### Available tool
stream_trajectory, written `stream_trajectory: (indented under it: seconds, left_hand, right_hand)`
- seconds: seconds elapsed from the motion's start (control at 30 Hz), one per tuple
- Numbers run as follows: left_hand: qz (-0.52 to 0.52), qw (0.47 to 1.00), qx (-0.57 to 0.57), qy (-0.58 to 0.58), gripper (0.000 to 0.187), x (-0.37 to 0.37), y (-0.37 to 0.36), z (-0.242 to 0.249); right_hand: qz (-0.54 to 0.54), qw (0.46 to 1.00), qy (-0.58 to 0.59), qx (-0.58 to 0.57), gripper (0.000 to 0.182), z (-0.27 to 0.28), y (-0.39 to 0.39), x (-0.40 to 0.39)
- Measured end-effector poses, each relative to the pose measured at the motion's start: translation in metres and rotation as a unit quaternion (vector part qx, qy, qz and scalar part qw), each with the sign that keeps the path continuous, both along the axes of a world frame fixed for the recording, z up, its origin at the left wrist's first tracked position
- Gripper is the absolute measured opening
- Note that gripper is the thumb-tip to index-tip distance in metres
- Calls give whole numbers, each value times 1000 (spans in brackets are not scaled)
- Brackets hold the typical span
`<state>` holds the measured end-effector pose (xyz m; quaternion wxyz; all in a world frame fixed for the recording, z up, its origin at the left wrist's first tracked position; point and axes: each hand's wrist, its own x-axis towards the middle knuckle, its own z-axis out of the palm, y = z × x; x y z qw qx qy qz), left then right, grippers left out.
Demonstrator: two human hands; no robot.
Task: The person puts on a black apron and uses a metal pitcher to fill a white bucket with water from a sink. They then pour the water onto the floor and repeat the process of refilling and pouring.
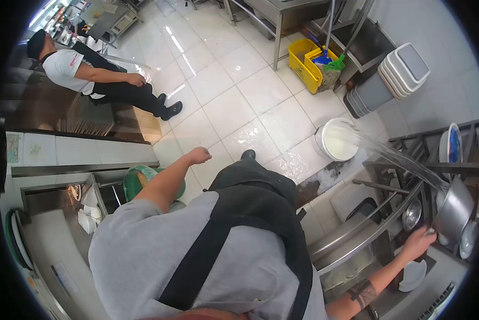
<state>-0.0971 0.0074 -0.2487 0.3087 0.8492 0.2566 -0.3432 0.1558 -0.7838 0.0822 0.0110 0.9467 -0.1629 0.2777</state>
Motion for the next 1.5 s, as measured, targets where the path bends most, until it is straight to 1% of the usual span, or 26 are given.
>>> stream_trajectory:
  seconds: [0.1,0.17,0.2,0.23,0.27,0.3,0.37,0.4,0.47,0.57,0.6,0.63,0.73,0.77,0.83,0.87,0.93,1.0,1.03,1.1,1.17,1.2,1.23,1.3,1.4,1.5]
  left_hand:
    - [23,999,-10,-30,43,14,-8,21]
    - [27,999,-11,-44,43,18,-12,28]
    - [10,999,-5,-34,43,18,-15,30]
    - [-5,1000,1,-24,43,18,-17,33]
    - [-4,1000,7,-24,43,20,-21,39]
    - [-37,999,19,2,43,19,-25,49]
    - [-79,996,41,32,44,20,-31,59]
    - [-116,990,49,61,45,19,-29,56]
    - [-160,980,68,95,46,26,-28,66]
    - [-230,967,82,68,46,49,-32,100]
    - [-231,968,92,38,46,58,-31,106]
    - [-231,968,100,9,46,65,-34,118]
    - [-171,979,106,-35,44,84,-50,166]
    - [-130,985,111,-32,45,88,-56,177]
    - [-106,989,101,-23,43,90,-54,181]
    - [-150,981,120,-33,43,88,-48,177]
    - [-197,971,138,0,44,87,-51,176]
    - [-211,967,133,53,46,89,-61,185]
    - [-221,963,135,73,45,92,-61,182]
    - [-206,966,135,77,44,102,-81,196]
    - [-231,963,125,61,44,113,-69,182]
    - [-249,960,116,45,44,118,-69,169]
    - [-217,969,108,44,44,125,-86,176]
    - [-138,988,58,37,42,137,-102,171]
    - [-132,991,24,23,39,150,-117,157]
    - [-150,988,-2,22,39,155,-115,126]
  right_hand:
    - [-43,996,-80,4,46,-40,-37,-69]
    - [-64,988,-120,73,35,-81,-61,-138]
    - [-92,983,-122,97,32,-82,-34,-175]
    - [-211,962,-95,147,33,-109,-46,-211]
    - [-233,966,-66,92,42,-154,-83,-252]
    - [-230,969,-19,83,43,-152,-63,-284]
    - [-351,923,102,121,41,-188,-91,-336]
    - [-358,918,106,130,41,-194,-99,-350]
    - [-428,836,261,223,46,-204,-122,-366]
    - [-294,799,448,272,53,-318,-237,-415]
    - [-340,801,430,241,40,-308,-211,-409]
    - [-356,791,425,259,38,-317,-209,-413]
    - [-343,738,389,431,35,-349,-207,-417]
    - [-333,705,356,515,34,-361,-204,-414]
    - [-287,601,253,702,34,-382,-188,-404]
    - [-256,537,194,780,34,-387,-178,-399]
    - [-202,419,99,880,36,-382,-157,-389]
    - [-169,349,42,921,39,-364,-143,-381]
    - [-162,333,22,929,41,-360,-143,-379]
    - [-162,328,0,931,43,-376,-150,-383]
    - [-179,312,9,933,40,-425,-191,-400]
    - [-179,321,-1,930,37,-416,-190,-404]
    - [-181,333,-14,925,34,-407,-189,-402]
    - [-206,371,-47,904,34,-367,-178,-391]
    - [-237,355,-88,900,32,-280,-144,-367]
    - [-220,382,-102,892,31,-198,-124,-345]
